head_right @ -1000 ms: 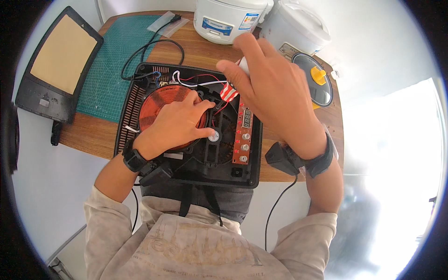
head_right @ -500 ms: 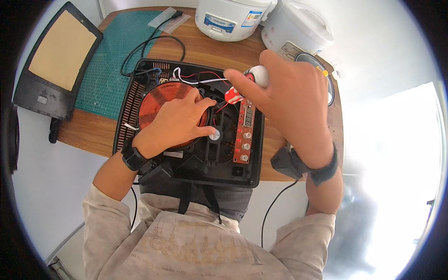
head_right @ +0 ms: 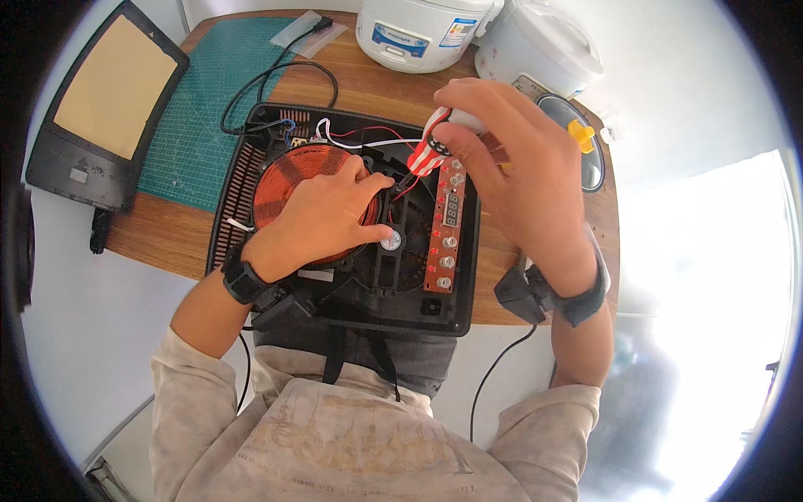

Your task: The person assembles an electronic device by securing screws into a black casing containing a red fan and circuit board. They use a screwdriver to tighten the screws and handle small components from a plastic container.

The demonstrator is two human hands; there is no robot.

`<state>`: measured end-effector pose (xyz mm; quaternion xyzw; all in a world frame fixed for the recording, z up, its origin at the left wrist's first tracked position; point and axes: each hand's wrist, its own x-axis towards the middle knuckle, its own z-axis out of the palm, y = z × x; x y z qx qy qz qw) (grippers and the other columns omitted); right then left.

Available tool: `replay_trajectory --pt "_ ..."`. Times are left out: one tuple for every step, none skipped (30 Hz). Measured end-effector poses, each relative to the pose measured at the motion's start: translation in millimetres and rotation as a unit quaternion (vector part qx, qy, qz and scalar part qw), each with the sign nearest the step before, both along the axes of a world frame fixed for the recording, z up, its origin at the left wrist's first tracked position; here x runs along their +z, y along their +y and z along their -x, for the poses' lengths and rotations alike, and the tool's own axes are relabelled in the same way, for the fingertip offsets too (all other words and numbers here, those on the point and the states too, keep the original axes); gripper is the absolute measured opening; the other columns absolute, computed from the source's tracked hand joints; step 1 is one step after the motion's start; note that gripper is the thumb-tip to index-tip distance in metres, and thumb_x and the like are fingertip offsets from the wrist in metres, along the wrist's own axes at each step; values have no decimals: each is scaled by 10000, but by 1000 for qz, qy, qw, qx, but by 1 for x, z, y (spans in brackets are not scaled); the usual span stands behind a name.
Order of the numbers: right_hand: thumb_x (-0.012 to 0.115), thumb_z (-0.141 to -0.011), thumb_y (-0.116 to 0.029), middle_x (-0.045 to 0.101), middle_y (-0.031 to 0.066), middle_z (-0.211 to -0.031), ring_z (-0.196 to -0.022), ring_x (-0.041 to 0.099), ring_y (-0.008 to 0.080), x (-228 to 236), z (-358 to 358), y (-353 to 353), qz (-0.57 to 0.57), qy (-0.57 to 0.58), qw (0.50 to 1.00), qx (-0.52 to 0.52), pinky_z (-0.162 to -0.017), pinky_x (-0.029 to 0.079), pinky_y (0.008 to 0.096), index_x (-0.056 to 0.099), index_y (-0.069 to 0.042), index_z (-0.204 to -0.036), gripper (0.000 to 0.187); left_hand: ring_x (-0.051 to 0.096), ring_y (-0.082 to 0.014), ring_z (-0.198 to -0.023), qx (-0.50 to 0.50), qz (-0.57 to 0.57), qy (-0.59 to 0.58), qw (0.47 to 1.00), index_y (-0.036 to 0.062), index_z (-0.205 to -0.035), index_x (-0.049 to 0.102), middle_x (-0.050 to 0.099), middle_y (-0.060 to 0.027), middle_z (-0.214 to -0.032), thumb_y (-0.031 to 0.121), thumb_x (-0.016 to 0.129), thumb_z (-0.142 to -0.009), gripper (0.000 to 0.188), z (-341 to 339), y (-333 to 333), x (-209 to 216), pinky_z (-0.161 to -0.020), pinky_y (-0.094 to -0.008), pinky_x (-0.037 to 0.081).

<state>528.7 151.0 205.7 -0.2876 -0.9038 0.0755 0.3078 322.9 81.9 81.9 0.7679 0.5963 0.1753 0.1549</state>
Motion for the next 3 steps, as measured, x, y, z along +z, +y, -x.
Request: replay_trajectory --pt "750 -903 -72 701 153 -1179 -837 741 191 1 -2 0 29 -3 1000 1 -753 596 283 610 -76 -1324 444 702 -374 -904 0 10 2 1000 125 -1355 610 557 -150 -1167 515 778 -820 684 0 1 0 -756 -488 573" --pt "731 -925 -58 689 145 -1240 -860 745 185 3 -4 -1 60 -5 998 4 -776 598 268 593 -86 -1376 473 703 -375 -907 -2 10 -3 1000 127 -1357 609 556 -149 -1169 519 774 -825 681 0 1 0 -759 -489 574" --pt "712 -946 -44 676 137 -1302 -883 749 179 7 -7 -3 91 -8 996 7 -799 600 253 576 -96 -1428 503 704 -376 -909 -5 10 -8 1000 129 -1358 609 555 -147 -1172 522 769 -830 678 1 1 0 -761 -491 574"
